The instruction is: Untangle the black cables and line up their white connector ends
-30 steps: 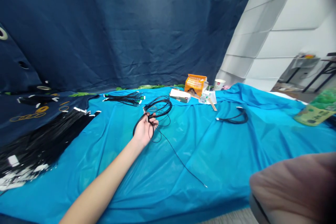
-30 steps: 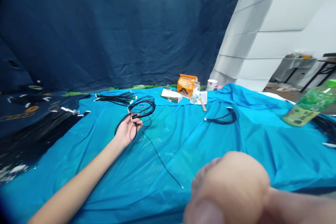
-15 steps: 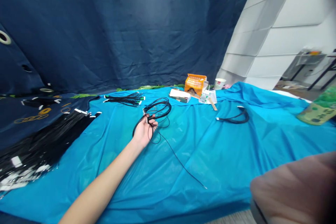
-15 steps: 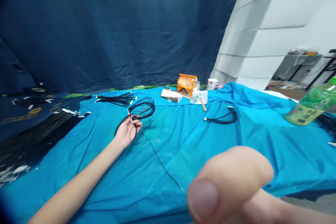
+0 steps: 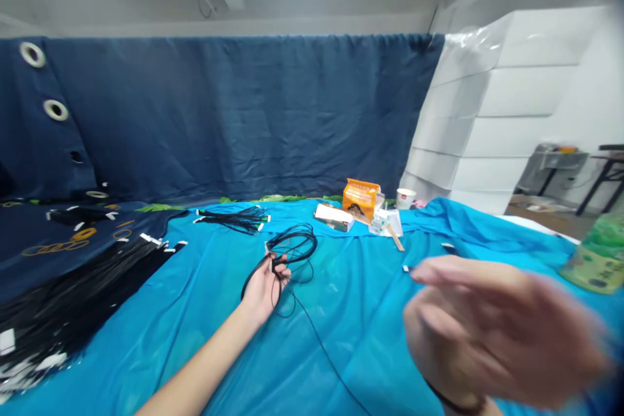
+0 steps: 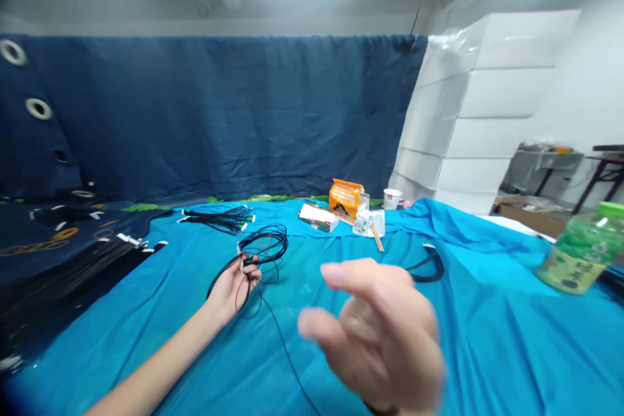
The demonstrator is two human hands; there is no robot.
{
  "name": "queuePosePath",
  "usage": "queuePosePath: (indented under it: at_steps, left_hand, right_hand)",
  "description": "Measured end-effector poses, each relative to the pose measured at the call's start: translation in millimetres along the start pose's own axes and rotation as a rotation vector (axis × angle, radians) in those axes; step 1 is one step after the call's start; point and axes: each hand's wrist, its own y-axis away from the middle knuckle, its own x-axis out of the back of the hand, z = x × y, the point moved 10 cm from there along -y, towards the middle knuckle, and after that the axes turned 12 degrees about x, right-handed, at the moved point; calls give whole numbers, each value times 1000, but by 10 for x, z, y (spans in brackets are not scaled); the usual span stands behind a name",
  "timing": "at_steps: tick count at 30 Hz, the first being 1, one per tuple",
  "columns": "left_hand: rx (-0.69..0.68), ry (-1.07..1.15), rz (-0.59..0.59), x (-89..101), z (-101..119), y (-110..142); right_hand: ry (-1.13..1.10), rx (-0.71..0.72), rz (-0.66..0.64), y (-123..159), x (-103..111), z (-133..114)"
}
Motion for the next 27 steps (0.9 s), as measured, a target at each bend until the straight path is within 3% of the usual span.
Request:
queuePosePath:
  at_steps: [2, 3, 6, 9, 12, 20, 27]
  left_hand:
    - [-17, -7, -6, -2, 11, 3]
    - [-24, -12, -10, -5, 15, 5]
    - [-34, -40, -29, -30, 9, 15]
    - [-29, -74, -49, -68, -17, 27]
    - [-37, -110, -58, -95, -21, 33]
    - [-29, -93, -11, -50, -32, 25]
    - [54, -77, -40, -113, -137, 74]
  right_hand:
    - [-6, 88, 166, -52, -176, 109]
    - [-17, 107, 153, -36, -341, 182]
    - [-94, 38, -28, 170, -841, 443]
    - [-159, -72, -155, 452, -1102, 584]
    - [-179, -194, -242, 648, -1243, 668]
    - [-109, -404, -219, 851, -1268, 964]
    - [-509, -775, -381, 1185, -1657, 1067]
